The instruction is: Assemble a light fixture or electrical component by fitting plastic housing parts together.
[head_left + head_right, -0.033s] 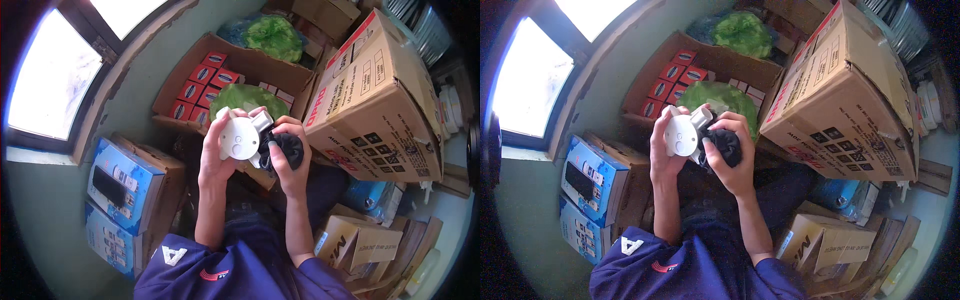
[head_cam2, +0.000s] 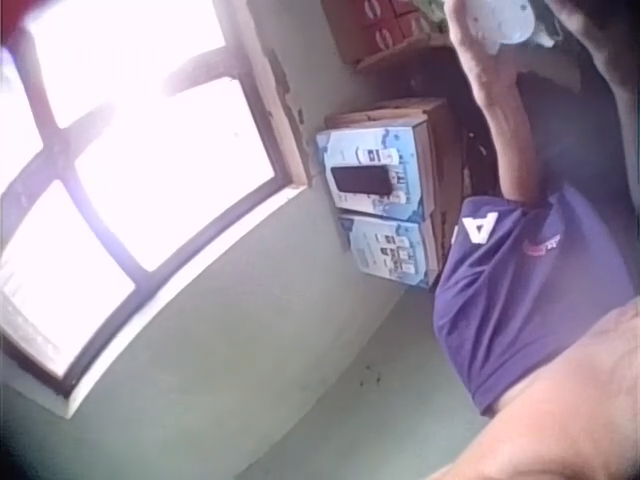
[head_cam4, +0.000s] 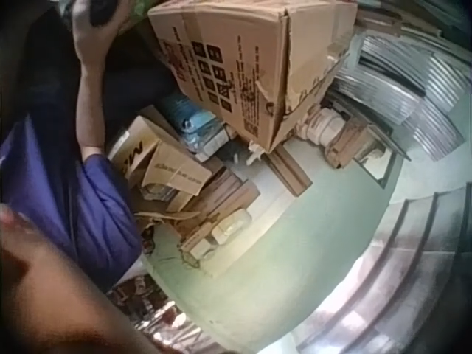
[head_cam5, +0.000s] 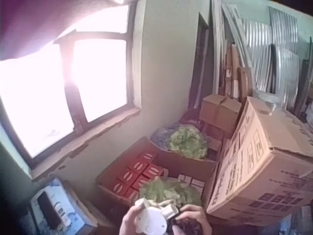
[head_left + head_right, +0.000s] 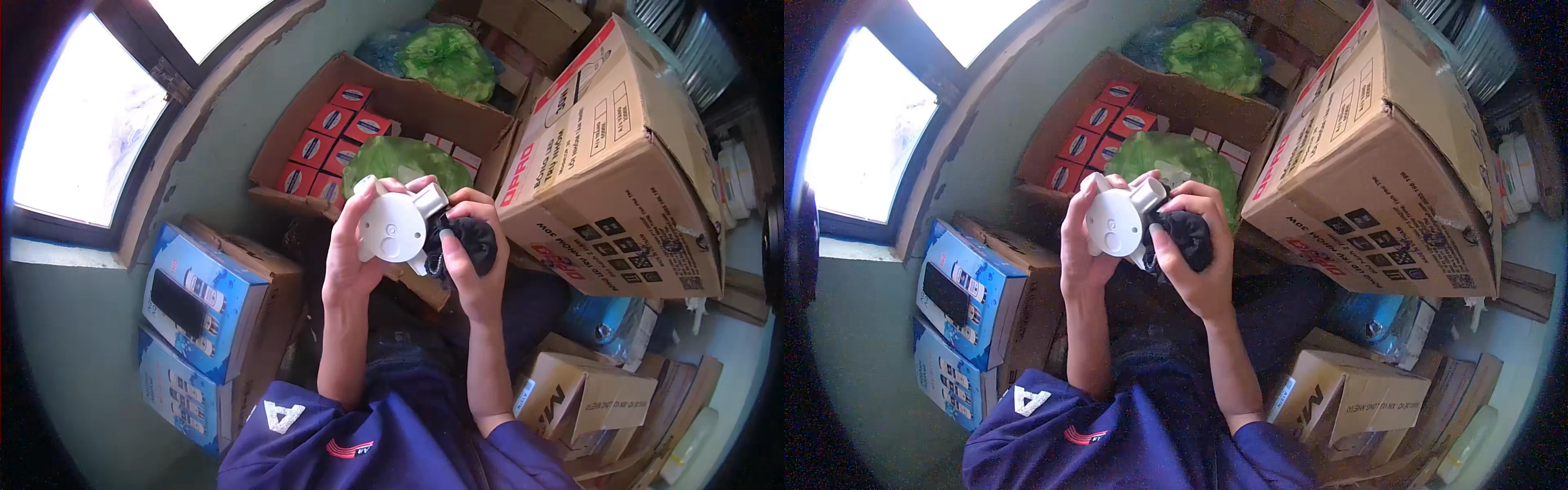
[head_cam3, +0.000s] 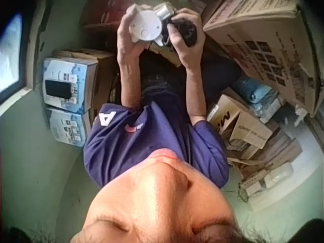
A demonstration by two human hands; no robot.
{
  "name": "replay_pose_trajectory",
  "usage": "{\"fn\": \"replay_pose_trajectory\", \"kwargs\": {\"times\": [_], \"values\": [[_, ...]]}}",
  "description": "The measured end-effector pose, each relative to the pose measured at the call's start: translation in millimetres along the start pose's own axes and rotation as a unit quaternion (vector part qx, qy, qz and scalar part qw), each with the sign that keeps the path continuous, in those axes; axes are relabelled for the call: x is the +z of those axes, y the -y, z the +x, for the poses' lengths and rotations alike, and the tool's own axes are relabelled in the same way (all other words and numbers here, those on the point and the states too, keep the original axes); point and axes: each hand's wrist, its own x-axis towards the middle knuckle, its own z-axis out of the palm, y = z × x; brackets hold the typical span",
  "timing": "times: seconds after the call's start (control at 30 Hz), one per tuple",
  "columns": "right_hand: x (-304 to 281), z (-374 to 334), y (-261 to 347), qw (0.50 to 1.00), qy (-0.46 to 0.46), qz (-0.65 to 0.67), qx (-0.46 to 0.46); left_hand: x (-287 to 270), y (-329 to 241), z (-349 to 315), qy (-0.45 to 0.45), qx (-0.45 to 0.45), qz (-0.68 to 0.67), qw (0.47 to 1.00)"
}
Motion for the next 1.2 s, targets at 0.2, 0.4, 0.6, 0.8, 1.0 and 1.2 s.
{"fn": "replay_pose_trajectory", "kwargs": {"times": [0.2, 0.4, 0.6, 0.8, 1.0, 1.2], "values": [[6, 1, -5, 0.993, -0.073, 0.068, 0.07, 2, -4, -2, 0.008, 0.035, 0.149, 0.988], [-16, -9, -9, 0.997, 0.029, 0.016, 0.068, -2, -4, 2, -0.017, 0.074, 0.156, 0.985], [-41, -3, -4, 0.971, -0.067, 0.197, 0.117, -16, -15, -3, 0.059, -0.012, 0.265, 0.962], [-22, 15, 12, 0.998, 0.054, -0.028, 0.005, -8, -11, -7, 0.056, -0.039, 0.344, 0.937], [-33, 14, 6, 0.971, 0.205, -0.117, 0.023, -11, -17, -7, 0.047, 0.007, 0.376, 0.926], [-31, 8, -12, 0.98, 0.193, -0.05, 0.022, -22, -12, -1, 0.03, 0.051, 0.332, 0.942]]}}
